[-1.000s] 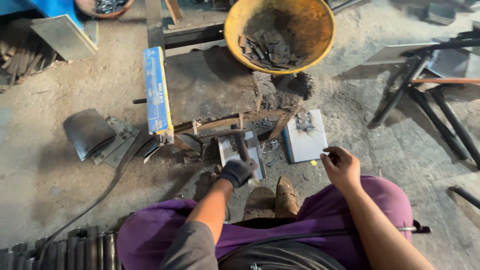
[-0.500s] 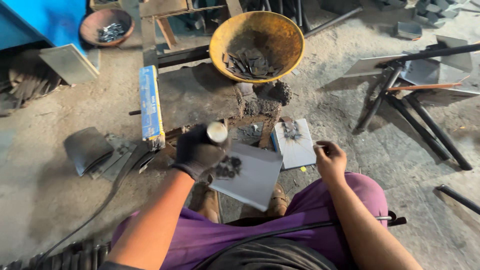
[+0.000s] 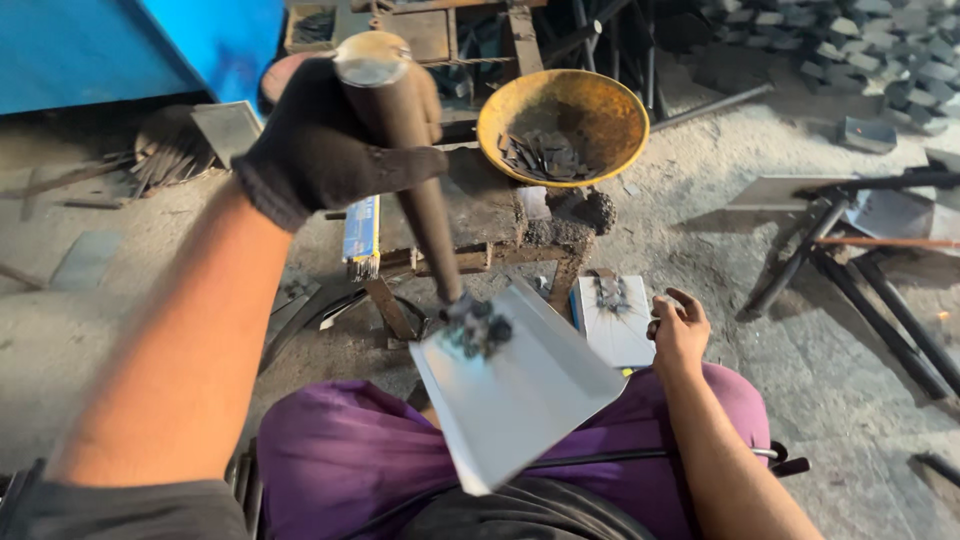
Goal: The person welds a metal pipe to a flat metal sheet using a handheld welding tool. They hold the pipe with a gloved hand and apply the welder to the joint, creating bright sparks. The person repositions the pipe and sheet multiple times to weld different sections.
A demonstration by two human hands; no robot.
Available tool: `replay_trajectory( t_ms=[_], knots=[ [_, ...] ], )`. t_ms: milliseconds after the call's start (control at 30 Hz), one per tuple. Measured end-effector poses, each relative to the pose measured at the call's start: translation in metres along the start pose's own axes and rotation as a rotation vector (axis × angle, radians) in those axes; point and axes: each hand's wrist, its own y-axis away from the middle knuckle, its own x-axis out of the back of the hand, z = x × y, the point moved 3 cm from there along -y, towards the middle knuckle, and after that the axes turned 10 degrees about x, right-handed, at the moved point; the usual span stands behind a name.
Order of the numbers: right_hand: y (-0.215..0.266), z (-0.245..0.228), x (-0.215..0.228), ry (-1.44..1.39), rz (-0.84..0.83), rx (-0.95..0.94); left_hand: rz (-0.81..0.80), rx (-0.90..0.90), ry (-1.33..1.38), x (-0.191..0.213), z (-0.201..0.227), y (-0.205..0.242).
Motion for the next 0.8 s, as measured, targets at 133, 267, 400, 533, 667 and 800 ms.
replay_trajectory(
  t_ms=[133, 267, 400, 533, 667, 800],
  knots=[
    [-0.002, 0.003, -0.006, 0.143, -0.091, 0.020, -0.187, 0.068, -0.138, 0.000, 0.003, -0.009],
    [0.002, 0.006, -0.005, 0.209, -0.138, 0.012, -0.218, 0.099, -0.151, -0.016, -0.015, -0.017],
    [0.006, 0.007, -0.009, 0.333, -0.160, -0.020, -0.072, -0.122, -0.300, -0.021, -0.038, -0.023],
    [0.007, 0.011, -0.006, 0.365, -0.190, -0.063, -0.066, 0.148, -0.436, -0.029, -0.068, -0.029],
    [0.007, 0.013, -0.004, 0.377, -0.184, -0.098, -0.038, 0.174, -0.400, -0.025, -0.075, -0.033],
    [0.007, 0.010, -0.010, 0.391, -0.204, -0.100, -0.062, 0.239, -0.528, -0.025, -0.076, -0.031]
  ],
)
